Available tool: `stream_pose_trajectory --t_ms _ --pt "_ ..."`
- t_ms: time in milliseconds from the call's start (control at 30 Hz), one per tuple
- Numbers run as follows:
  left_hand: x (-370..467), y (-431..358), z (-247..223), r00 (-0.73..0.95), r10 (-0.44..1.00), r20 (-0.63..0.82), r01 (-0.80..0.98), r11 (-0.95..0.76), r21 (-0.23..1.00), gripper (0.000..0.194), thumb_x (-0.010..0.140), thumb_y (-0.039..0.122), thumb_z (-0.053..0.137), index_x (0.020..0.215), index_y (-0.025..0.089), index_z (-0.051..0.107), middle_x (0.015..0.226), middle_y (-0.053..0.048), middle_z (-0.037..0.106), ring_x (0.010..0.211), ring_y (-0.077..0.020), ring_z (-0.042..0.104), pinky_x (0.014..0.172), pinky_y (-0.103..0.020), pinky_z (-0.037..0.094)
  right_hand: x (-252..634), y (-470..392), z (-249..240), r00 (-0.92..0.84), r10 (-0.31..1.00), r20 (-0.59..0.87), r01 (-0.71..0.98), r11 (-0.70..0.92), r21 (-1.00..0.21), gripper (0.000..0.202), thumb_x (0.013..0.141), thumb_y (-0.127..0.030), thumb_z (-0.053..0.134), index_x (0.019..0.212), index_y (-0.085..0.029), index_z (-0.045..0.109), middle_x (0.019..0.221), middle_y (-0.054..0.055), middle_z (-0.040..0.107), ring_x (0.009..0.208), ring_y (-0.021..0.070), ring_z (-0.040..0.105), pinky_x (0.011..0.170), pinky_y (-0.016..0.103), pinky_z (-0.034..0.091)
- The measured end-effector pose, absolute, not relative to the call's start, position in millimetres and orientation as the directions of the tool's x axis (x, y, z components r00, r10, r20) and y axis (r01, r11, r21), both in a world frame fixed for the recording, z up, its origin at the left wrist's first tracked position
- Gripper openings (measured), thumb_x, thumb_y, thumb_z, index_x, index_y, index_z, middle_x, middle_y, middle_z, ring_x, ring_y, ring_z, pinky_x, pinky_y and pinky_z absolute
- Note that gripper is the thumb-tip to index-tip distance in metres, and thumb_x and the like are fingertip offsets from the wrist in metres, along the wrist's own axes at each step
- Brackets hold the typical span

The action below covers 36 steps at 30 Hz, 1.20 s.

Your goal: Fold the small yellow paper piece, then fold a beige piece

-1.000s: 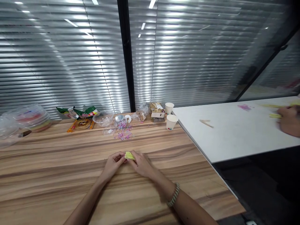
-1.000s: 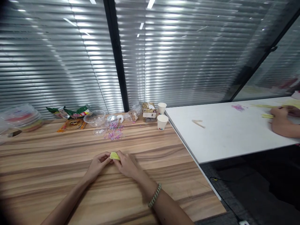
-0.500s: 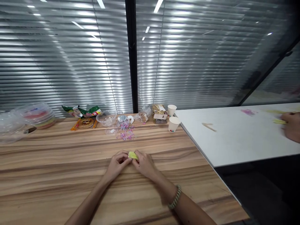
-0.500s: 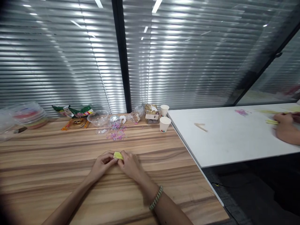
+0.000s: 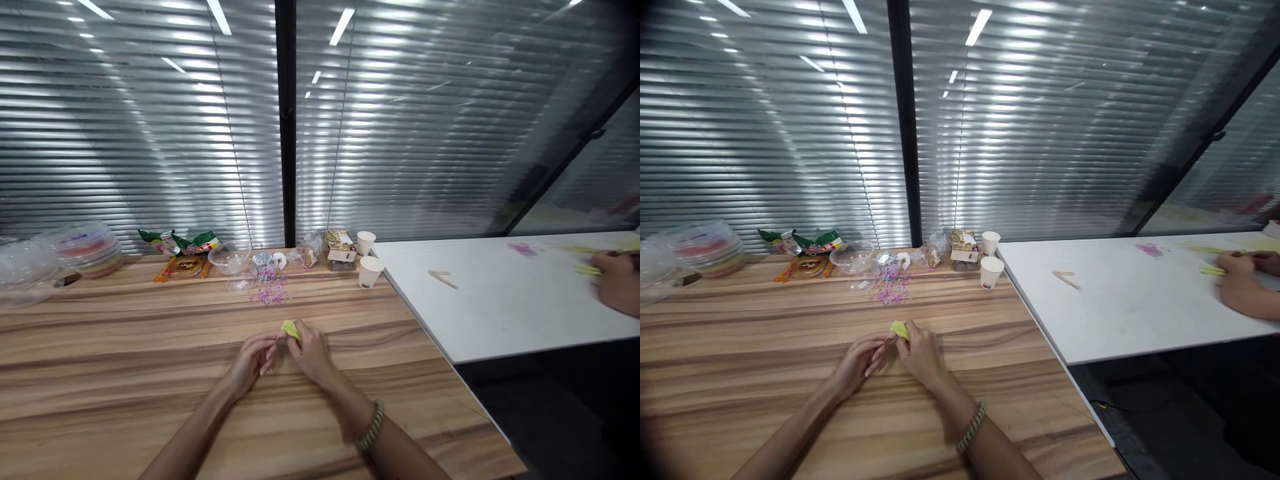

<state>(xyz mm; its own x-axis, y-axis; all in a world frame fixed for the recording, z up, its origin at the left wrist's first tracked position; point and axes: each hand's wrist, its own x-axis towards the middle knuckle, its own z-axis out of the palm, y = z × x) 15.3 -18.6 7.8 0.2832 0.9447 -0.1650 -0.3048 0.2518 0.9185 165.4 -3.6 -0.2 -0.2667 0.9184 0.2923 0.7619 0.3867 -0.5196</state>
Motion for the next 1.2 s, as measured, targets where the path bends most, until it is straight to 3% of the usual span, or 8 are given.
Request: stream_pose_trajectory --t_ms 100,300,400,500,633,800,1033,1200 --pt "16 -17 10 0.159 0.967 -0.2 -0.319 0.242 0.916 0.033 0.067 0.031 0.06 0.093 0.012 0.065 0.046 0.007 0.036 0.035 -0.0021 0.024 0.038 -0.018 0.02 166 -4 0 -0.298 0.9 0.32 0.732 0.43 -0.529 0.023 0.089 -0.033 0.033 0.088 -0.019 0.052 0.076 0.004 0.065 0.069 0.0164 0.059 0.057 0.023 0.032" --pt "6 -14 1 0.044 0.979 -0.197 -0.147 0.202 0.968 0.059 0.061 0.048 0.066 0.107 0.012 0.061 0.047 0.003 0.051 0.031 -0.001 0.022 0.034 -0.017 0.014 169 -1 -3 -0.363 0.885 0.292 0.707 0.465 -0.533 0.03 0.092 -0.032 0.025 0.1 -0.017 0.05 0.082 0.005 0.066 0.073 0.0164 0.06 0.059 0.023 0.034" --pt "3 -12 -5 0.018 0.992 -0.125 -0.056 0.126 0.991 0.058 0.059 0.048 0.069 0.105 0.012 0.063 0.05 0.001 0.058 0.035 -0.0036 0.035 0.036 -0.017 0.027 169 -3 -2 -0.449 0.858 0.249 0.706 0.511 -0.49 0.031 0.092 -0.035 0.024 0.099 -0.017 0.049 0.08 0.005 0.066 0.071 0.0168 0.06 0.058 0.023 0.034" --pt "1 -13 -3 0.002 1.0 0.003 0.036 -0.003 0.999 0.05 0.057 0.041 0.072 0.099 0.014 0.066 0.072 -0.005 0.068 0.059 -0.0138 0.058 0.056 -0.023 0.046 168 -6 0 -0.525 0.823 0.217 0.698 0.562 -0.443 0.033 0.092 -0.035 0.024 0.101 -0.017 0.049 0.081 0.006 0.066 0.071 0.0173 0.061 0.058 0.023 0.036" --pt "1 -16 11 0.078 0.99 0.115 0.146 -0.125 0.981 0.035 0.06 0.033 0.071 0.091 0.018 0.069 0.099 -0.009 0.066 0.091 -0.0234 0.06 0.08 -0.033 0.048 168 -8 5 -0.583 0.795 0.169 0.708 0.599 -0.374 0.03 0.091 -0.029 0.028 0.108 -0.016 0.049 0.088 0.008 0.067 0.076 0.0186 0.062 0.062 0.025 0.039" --pt "2 -17 12 0.105 0.978 0.18 0.235 -0.2 0.951 0.019 0.062 0.028 0.069 0.078 0.019 0.072 0.083 -0.008 0.07 0.077 -0.0221 0.064 0.074 -0.033 0.051 168 -11 9 -0.614 0.778 0.131 0.717 0.62 -0.318 0.03 0.09 -0.028 0.03 0.11 -0.016 0.05 0.091 0.01 0.066 0.078 0.0202 0.062 0.066 0.026 0.04" --pt "3 -15 3 -0.021 0.974 0.227 0.271 -0.214 0.939 0.016 0.063 0.03 0.067 0.071 0.016 0.071 0.074 -0.007 0.07 0.068 -0.0198 0.064 0.065 -0.028 0.053 167 -11 9 -0.569 0.81 0.144 0.737 0.579 -0.349 0.034 0.092 -0.038 0.025 0.105 -0.017 0.048 0.087 0.008 0.066 0.077 0.0197 0.062 0.062 0.025 0.039" --pt "1 -11 -1 -0.062 0.984 0.165 0.253 -0.145 0.957 0.019 0.061 0.033 0.067 0.069 0.015 0.07 0.07 -0.006 0.069 0.064 -0.0196 0.064 0.062 -0.028 0.052 166 -12 9 -0.604 0.783 0.153 0.725 0.618 -0.304 0.033 0.093 -0.035 0.024 0.107 -0.017 0.047 0.087 0.008 0.066 0.071 0.0181 0.061 0.062 0.025 0.038"
